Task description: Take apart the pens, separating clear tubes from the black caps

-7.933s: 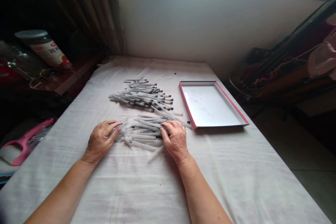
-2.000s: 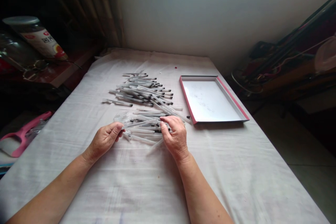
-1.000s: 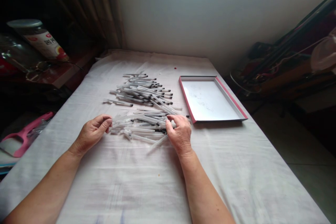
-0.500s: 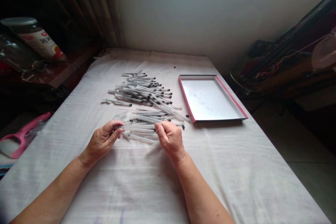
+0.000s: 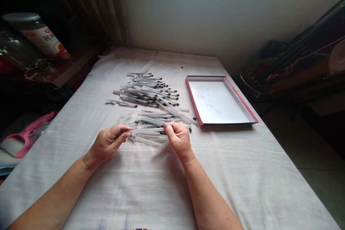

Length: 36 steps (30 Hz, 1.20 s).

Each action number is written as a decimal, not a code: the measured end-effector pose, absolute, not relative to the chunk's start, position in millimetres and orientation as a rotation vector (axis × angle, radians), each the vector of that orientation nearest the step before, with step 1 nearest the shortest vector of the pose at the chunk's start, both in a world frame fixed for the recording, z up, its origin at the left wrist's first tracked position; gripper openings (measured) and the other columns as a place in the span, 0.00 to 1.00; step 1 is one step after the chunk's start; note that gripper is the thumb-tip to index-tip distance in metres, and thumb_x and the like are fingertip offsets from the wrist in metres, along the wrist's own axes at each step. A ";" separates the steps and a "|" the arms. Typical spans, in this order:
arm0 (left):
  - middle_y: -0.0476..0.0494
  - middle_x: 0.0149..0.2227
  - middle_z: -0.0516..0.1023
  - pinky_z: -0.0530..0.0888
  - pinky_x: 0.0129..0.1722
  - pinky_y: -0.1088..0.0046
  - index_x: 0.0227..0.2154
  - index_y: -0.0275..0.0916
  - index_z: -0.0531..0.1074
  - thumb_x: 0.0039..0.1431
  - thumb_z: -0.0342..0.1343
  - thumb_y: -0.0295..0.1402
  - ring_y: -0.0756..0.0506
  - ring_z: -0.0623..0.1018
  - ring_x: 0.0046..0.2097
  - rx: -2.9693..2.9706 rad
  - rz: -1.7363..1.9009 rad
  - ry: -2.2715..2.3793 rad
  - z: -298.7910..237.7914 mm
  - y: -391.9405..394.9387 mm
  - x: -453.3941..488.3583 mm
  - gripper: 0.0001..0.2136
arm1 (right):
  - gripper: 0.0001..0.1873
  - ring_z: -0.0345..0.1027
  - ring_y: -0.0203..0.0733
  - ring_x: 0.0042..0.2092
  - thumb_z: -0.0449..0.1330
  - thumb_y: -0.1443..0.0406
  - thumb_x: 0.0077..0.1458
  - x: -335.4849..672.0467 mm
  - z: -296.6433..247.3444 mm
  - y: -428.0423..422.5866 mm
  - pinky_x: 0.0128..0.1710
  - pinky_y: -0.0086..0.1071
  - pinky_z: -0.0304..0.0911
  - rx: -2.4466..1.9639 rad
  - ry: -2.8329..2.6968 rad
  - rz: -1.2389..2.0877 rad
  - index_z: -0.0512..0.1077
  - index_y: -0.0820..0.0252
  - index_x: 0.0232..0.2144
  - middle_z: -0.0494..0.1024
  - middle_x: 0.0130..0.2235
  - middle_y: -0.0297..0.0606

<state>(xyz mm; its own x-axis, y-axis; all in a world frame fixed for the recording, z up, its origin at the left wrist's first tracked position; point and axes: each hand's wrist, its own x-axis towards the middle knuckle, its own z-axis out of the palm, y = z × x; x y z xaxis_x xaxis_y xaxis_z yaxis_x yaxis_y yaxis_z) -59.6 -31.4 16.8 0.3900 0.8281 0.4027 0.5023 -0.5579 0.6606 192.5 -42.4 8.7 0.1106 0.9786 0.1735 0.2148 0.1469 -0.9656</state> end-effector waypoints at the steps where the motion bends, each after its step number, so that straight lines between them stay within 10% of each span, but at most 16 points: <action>1: 0.49 0.28 0.81 0.76 0.30 0.78 0.39 0.39 0.73 0.66 0.52 0.37 0.51 0.80 0.28 2.187 0.978 1.146 18.8 -31.1 -60.0 0.08 | 0.21 0.68 0.38 0.27 0.58 0.50 0.57 192.2 8.6 -42.2 0.30 0.31 0.63 -1.293 -1.357 0.865 0.72 0.58 0.21 0.75 0.22 0.35; 24: 0.47 0.37 0.83 0.78 0.44 0.72 0.40 0.42 0.74 0.63 0.55 0.30 0.48 0.82 0.42 2.294 1.328 1.095 19.5 -34.5 -54.3 0.05 | 0.31 0.57 0.33 0.21 0.53 0.44 0.58 192.5 16.7 -44.1 0.23 0.29 0.56 -1.277 -1.415 1.080 0.68 0.59 0.16 0.67 0.18 0.34; 36: 0.52 0.18 0.73 0.70 0.21 0.79 0.32 0.39 0.72 0.65 0.49 0.44 0.52 0.72 0.20 1.904 1.083 1.378 18.0 -27.3 -69.8 0.15 | 0.18 0.63 0.37 0.27 0.56 0.55 0.59 203.7 26.4 -50.1 0.28 0.31 0.60 -1.152 -1.283 0.790 0.70 0.58 0.21 0.70 0.23 0.35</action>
